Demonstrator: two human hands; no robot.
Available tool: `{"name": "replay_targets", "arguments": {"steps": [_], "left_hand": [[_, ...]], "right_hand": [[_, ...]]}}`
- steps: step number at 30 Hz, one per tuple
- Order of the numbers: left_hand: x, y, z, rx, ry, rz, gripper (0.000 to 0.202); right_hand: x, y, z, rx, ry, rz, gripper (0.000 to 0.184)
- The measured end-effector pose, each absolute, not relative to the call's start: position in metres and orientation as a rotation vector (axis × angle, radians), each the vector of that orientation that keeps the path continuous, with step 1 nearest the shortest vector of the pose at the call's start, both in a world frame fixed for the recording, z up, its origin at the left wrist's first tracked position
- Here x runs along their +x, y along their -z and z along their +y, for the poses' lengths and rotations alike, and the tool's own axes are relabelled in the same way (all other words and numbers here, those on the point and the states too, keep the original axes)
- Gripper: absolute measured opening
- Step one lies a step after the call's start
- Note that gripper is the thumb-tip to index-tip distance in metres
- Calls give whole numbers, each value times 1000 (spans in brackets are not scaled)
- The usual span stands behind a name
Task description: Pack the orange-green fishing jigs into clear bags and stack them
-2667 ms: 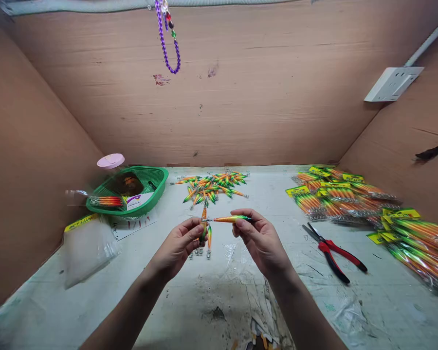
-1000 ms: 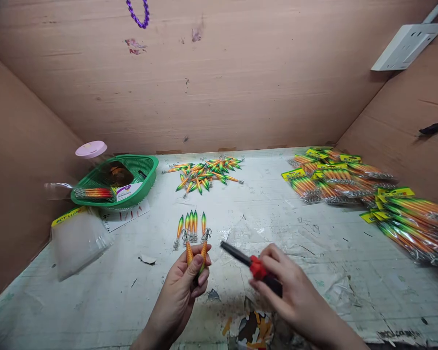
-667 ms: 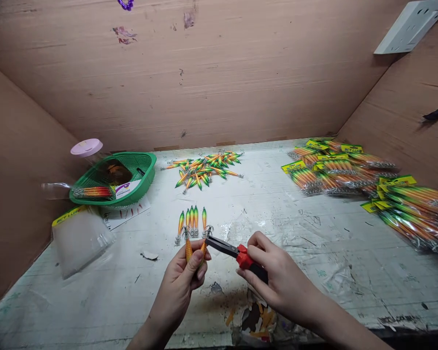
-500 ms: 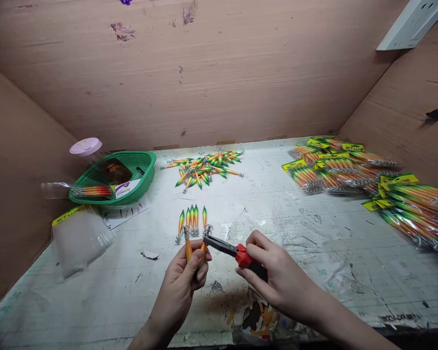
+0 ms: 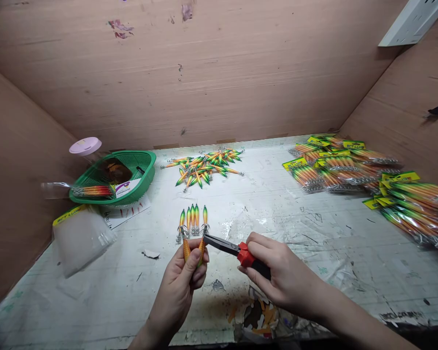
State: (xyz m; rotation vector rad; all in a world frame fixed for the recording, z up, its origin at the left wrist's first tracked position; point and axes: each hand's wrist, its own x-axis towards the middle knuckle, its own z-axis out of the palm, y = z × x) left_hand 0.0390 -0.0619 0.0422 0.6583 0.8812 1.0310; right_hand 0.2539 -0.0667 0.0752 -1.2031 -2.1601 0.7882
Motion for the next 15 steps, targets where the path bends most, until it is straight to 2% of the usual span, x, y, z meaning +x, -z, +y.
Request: {"name": "replay_targets", "arguments": {"steps": [6, 15], "left_hand": [[36, -47, -57, 633, -1018, 839, 35], [28, -54, -52, 470, -897, 748, 36]], "right_hand": [[250, -71, -64, -1120, -619, -2181, 11], [252, -57, -64, -1139, -824, -2069, 17]]}}
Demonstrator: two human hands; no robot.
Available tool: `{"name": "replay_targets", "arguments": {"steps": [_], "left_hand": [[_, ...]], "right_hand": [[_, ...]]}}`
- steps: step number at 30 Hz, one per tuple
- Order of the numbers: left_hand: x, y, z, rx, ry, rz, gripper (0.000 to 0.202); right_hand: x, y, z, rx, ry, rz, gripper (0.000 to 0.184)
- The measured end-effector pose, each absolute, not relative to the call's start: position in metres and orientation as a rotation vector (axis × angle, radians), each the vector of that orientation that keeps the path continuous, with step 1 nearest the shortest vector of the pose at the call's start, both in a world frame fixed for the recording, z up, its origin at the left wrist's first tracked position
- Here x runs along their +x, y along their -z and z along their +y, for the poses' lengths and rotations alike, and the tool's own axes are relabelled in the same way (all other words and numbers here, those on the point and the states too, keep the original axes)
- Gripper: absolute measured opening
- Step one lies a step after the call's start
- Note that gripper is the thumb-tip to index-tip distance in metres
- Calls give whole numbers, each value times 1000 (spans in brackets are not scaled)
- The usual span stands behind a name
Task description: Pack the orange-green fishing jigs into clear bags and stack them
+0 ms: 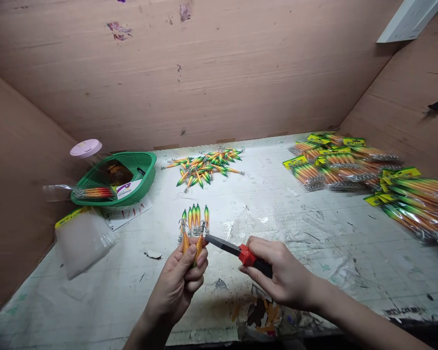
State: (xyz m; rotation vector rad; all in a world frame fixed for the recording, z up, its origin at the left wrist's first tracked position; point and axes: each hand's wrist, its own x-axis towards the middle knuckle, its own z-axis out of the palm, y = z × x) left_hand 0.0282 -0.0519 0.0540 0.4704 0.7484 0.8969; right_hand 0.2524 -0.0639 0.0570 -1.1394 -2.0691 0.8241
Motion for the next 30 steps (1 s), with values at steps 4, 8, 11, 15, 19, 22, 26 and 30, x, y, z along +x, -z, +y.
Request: {"name": "replay_targets", "arguments": {"steps": [4, 8, 11, 15, 19, 22, 26, 30], "left_hand": [[27, -59, -50, 447, -905, 761, 39], [29, -59, -52, 494, -941, 786, 38], [30, -57, -55, 568, -970, 798, 34], [31, -56, -58, 695, -983, 832, 31], [30, -58, -62, 796, -998, 899, 38], [28, -57, -64, 916, -1009, 979, 41], [26, -52, -66, 1117, -1039, 1099, 41], [24, -53, -66, 1299, -1054, 1163, 37]], "right_hand": [[255, -66, -61, -1169, -825, -2121, 17], [256, -75, -62, -1166, -814, -2130, 15], [255, -76, -65, -1186, -804, -2138, 13], [254, -77, -67, -1189, -818, -2100, 11], [253, -79, -69, -1178, -815, -2113, 12], [254, -79, -70, -1170, -788, -2168, 13], [254, -78, -71, -1156, -771, -2184, 12], [252, -80, -71, -1150, -718, -2229, 14]]}}
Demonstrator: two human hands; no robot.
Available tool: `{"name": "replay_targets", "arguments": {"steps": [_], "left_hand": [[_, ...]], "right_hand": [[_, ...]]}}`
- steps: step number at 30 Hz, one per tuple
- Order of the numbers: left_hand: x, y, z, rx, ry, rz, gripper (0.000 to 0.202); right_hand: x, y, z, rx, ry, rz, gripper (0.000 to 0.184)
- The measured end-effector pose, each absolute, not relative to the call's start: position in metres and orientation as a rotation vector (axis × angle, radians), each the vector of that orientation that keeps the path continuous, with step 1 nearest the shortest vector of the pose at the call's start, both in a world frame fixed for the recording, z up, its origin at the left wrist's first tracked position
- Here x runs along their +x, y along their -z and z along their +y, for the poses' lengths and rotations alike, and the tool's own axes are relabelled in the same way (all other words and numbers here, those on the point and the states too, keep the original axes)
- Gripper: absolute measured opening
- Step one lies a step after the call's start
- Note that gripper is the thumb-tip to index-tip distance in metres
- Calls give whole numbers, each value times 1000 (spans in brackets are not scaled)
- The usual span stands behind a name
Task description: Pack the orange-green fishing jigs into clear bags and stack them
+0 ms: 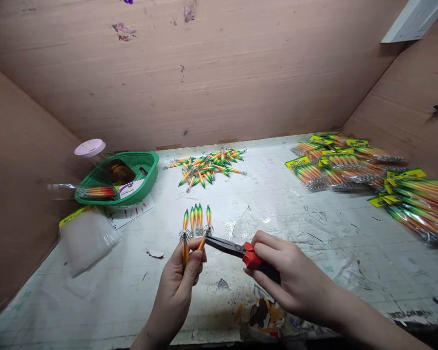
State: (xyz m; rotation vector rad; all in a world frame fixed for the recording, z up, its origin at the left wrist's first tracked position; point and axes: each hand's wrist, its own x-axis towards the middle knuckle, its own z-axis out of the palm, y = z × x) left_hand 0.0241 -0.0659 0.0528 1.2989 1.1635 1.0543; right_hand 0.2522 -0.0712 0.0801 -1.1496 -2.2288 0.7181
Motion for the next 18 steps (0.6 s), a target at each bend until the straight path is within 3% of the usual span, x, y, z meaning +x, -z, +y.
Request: {"name": "replay_targets", "arguments": {"steps": [8, 18], "left_hand": [[24, -51, -65, 1346, -1111, 1122, 31], [19, -50, -64, 982, -1004, 968, 32]], "right_hand": [[253, -85, -67, -1090, -572, -2316, 16], [251, -86, -65, -1132, -724, -2282, 17]]}}
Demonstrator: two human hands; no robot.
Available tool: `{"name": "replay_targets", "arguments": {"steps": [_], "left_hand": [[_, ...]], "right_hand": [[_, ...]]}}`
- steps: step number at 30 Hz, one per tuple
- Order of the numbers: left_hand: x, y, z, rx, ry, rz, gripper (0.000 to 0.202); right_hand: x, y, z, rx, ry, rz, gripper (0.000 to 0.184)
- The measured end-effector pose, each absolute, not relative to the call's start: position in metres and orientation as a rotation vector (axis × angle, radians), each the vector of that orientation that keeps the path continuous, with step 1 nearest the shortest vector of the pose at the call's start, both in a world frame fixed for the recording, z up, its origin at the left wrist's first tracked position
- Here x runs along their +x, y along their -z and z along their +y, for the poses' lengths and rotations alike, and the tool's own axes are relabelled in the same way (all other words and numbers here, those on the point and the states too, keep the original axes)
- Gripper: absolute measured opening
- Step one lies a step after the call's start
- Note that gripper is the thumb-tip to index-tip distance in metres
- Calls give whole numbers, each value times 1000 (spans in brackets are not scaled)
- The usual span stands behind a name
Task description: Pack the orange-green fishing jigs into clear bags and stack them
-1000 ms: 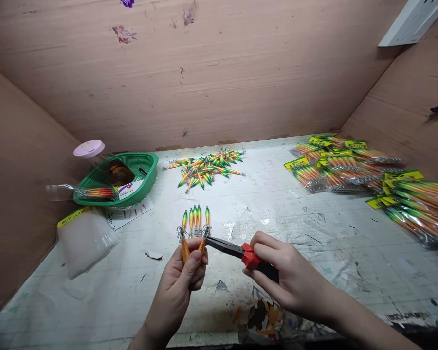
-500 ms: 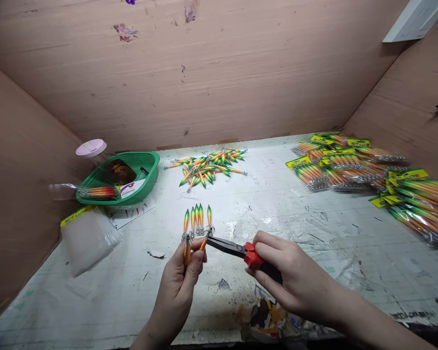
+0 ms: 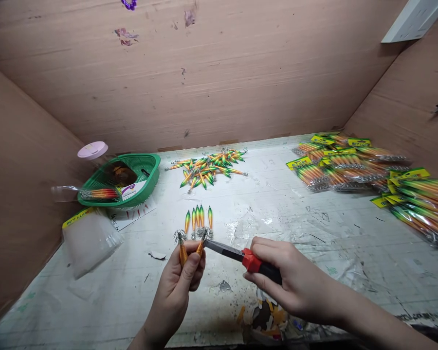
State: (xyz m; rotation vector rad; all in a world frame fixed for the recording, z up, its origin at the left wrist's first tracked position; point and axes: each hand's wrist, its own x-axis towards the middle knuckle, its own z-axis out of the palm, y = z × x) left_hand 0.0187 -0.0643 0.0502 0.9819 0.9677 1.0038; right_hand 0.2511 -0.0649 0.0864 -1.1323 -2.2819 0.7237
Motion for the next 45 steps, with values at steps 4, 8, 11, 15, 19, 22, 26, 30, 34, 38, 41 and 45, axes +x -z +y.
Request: {"name": "replay_targets", "arguments": {"steps": [4, 8, 11, 15, 19, 22, 26, 30, 34, 38, 41, 45], "left_hand": [[20, -51, -57, 708, -1063, 877, 33], [22, -52, -54, 616, -1101, 864, 32], [25, -55, -55, 618, -1066, 856, 30], [28, -53, -58, 700, -1048, 869, 32], [29, -48, -61, 783, -1001, 904, 33], [28, -48, -63, 814, -987, 936, 36], [28, -52, -65, 870, -985, 1000, 38], [28, -52, -65, 956, -1042, 1064, 33], [27, -52, -64, 989, -1100, 1082, 30], [28, -52, -64, 931, -1051, 1038, 33], [29, -52, -64, 848, -1016, 954, 35], [29, -51, -62, 740, -956, 863, 38]], "right_hand": [[267, -72, -57, -1370, -513, -2243, 20], [267, -69, -59, -1412, -497, -2174, 19], [253, -81, -66, -1247, -700, -2158, 15], [236, -94, -68, -1185, -699, -2191, 15], [231, -96, -65, -1172, -640, -2214, 15], [231, -96, -65, -1152, -617, -2216, 16], [232, -97, -65, -1149, -609, -2225, 17], [233, -98, -65, -1135, -595, -2242, 15], [232, -95, -65, -1065, -536, -2242, 13], [232, -87, -64, -1029, -528, -2245, 12], [234, -80, -63, -1007, -568, -2216, 13], [237, -72, -63, -992, -619, -2176, 14]]}}
